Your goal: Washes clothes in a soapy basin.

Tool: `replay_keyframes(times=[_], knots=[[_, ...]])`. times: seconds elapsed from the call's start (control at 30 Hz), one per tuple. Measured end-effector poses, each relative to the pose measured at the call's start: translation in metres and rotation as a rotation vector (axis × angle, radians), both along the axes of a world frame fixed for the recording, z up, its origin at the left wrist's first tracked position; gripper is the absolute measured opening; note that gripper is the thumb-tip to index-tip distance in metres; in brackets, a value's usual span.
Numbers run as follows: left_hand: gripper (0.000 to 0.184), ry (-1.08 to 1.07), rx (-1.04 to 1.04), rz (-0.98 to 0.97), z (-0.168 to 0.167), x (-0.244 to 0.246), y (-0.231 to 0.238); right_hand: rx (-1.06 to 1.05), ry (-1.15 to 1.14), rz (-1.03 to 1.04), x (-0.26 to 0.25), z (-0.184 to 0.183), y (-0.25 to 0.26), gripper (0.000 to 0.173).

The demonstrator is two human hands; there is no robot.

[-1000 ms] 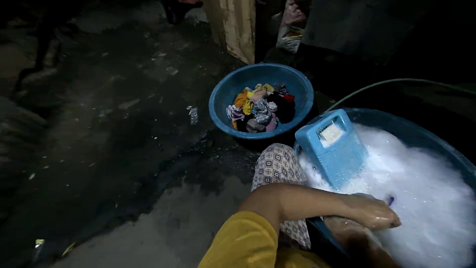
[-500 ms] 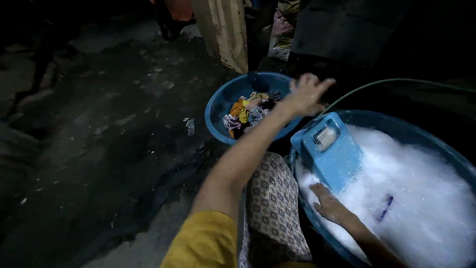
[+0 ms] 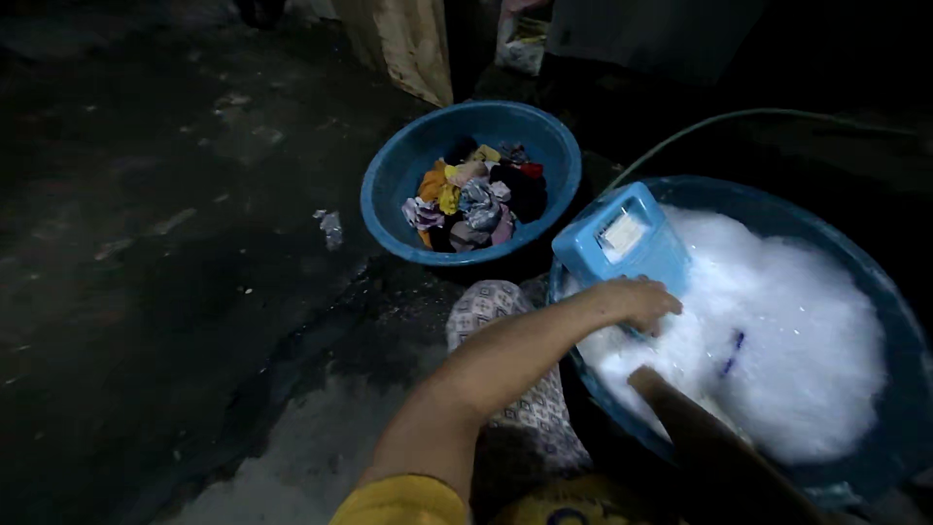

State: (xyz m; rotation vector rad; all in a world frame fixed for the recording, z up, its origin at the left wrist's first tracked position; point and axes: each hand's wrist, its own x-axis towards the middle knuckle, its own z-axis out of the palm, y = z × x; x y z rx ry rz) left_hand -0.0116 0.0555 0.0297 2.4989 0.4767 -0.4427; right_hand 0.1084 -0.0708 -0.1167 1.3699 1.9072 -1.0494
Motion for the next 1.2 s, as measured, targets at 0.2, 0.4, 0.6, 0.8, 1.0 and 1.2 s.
replay_keyframes(times=[0.2,0.4,0.6,0.8,1.0,1.2], knots=[[0.063,0.072,0.152,0.052,-0.050,-0.006,0.021,-0.090,-0.066,-0.552,0.013,0.009,-0.021,0.044],[0.080,0.157,0.361,-0.141,-0.079,-0.003,0.031,-0.014,0.303,-0.397,0.046,0.005,-0.020,0.033],[0.080,0.193,0.377,-0.143,-0.081,-0.003,0.034,0.057,0.582,-0.632,0.078,0.075,-0.050,0.012],[0.077,0.198,0.396,-0.147,-0.092,-0.004,0.037,0.415,0.546,-0.659,0.143,0.114,-0.074,0.018],[0.068,0.118,0.406,-0.152,-0.096,-0.009,0.047,0.615,0.218,-0.801,0.175,0.114,-0.088,0.016],[0.057,0.025,0.388,-0.094,-0.097,-0.008,0.048,0.772,0.109,-0.801,0.156,0.069,-0.090,0.012]])
